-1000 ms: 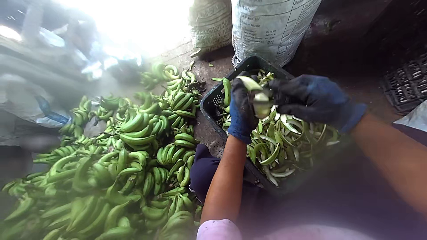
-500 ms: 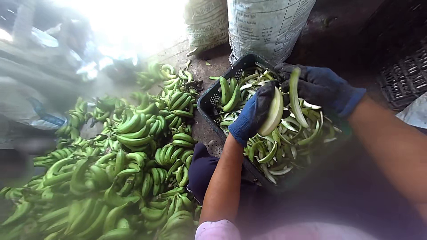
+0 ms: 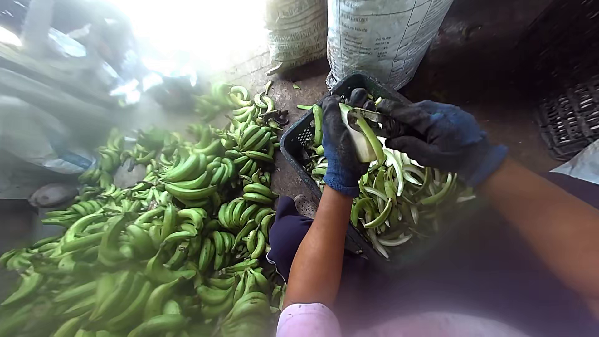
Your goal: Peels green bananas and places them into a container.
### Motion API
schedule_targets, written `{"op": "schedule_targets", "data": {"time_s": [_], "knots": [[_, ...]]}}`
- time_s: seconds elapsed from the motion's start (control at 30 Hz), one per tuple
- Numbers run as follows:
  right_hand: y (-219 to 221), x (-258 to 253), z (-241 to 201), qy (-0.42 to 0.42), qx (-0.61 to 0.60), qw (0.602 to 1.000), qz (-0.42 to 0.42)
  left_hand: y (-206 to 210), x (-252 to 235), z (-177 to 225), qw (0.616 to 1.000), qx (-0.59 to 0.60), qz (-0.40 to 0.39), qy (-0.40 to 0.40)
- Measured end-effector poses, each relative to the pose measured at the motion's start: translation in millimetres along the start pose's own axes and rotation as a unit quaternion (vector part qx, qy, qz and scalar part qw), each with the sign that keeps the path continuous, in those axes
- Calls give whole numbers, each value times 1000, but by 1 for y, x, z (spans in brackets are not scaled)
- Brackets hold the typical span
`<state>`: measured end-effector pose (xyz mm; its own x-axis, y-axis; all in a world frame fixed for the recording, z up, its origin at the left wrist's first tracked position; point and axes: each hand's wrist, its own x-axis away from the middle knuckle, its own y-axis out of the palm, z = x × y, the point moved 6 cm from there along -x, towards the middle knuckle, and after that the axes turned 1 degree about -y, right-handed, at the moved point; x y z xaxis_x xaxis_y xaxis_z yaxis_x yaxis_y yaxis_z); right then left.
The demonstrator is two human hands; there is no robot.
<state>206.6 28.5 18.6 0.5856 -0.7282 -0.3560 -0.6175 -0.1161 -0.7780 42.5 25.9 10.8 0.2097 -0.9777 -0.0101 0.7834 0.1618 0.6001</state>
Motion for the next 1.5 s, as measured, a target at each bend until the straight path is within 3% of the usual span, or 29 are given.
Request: {"op": "schedule_targets", "data": {"time_s": [0.1, 0.2, 0.27, 0.37, 0.47, 0.6, 0.67, 0.77, 0.87, 0.97, 1.03, 1.07, 1.1, 1.17, 1.23, 1.3, 1.43, 1.5], "knots": [[1, 1, 11, 30, 5, 999, -21, -3, 3, -5, 990, -138, 27, -18], [9, 2, 28, 89, -24, 995, -46, -4, 8, -11, 923, -380, -4, -56], [15, 6, 43, 167, -58, 981, -80, -1, 9, -16, 892, -438, -60, -93], [23, 12, 77, 232, -59, 967, -89, 5, 21, -28, 905, -362, -120, -190], [14, 10, 67, 225, -63, 970, -71, -11, 13, -33, 924, -313, -94, -198], [9, 5, 16, 2, -63, 996, -57, -28, 8, -9, 948, -290, -46, -126], [8, 7, -3, -103, -36, 993, -39, -28, 12, -5, 970, -207, -8, -125], [7, 11, -2, -151, 10, 988, -16, -27, 13, -6, 984, -73, -23, -163], [1, 5, -1, -102, 23, 994, -40, -21, 17, -4, 986, -122, -51, -103], [6, 2, 31, 84, -27, 994, -70, -5, 28, 2, 962, -249, -106, -46], [13, 7, 66, 214, -56, 972, -78, -2, 29, 2, 960, -246, -113, -66], [13, 9, 75, 239, -63, 966, -76, -4, 24, 0, 971, -199, -99, -91], [10, 10, 72, 227, -69, 969, -71, -8, 18, -3, 980, -136, -78, -122], [0, 10, 45, 122, -78, 987, -63, -19, 8, -4, 987, -56, -36, -145], [-1, 11, 14, -1, -89, 994, -63, -28, 2, -3, 990, -44, -22, -131], [5, 14, 1, -51, -71, 993, -84, -23, 7, -2, 991, -84, -26, -104], [11, 4, 30, 15, -76, 994, -73, -4, 26, 9, 952, -273, -139, -5], [7, -2, 55, 109, -106, 987, -45, 0, 25, 21, 936, -313, -160, -16]]}}
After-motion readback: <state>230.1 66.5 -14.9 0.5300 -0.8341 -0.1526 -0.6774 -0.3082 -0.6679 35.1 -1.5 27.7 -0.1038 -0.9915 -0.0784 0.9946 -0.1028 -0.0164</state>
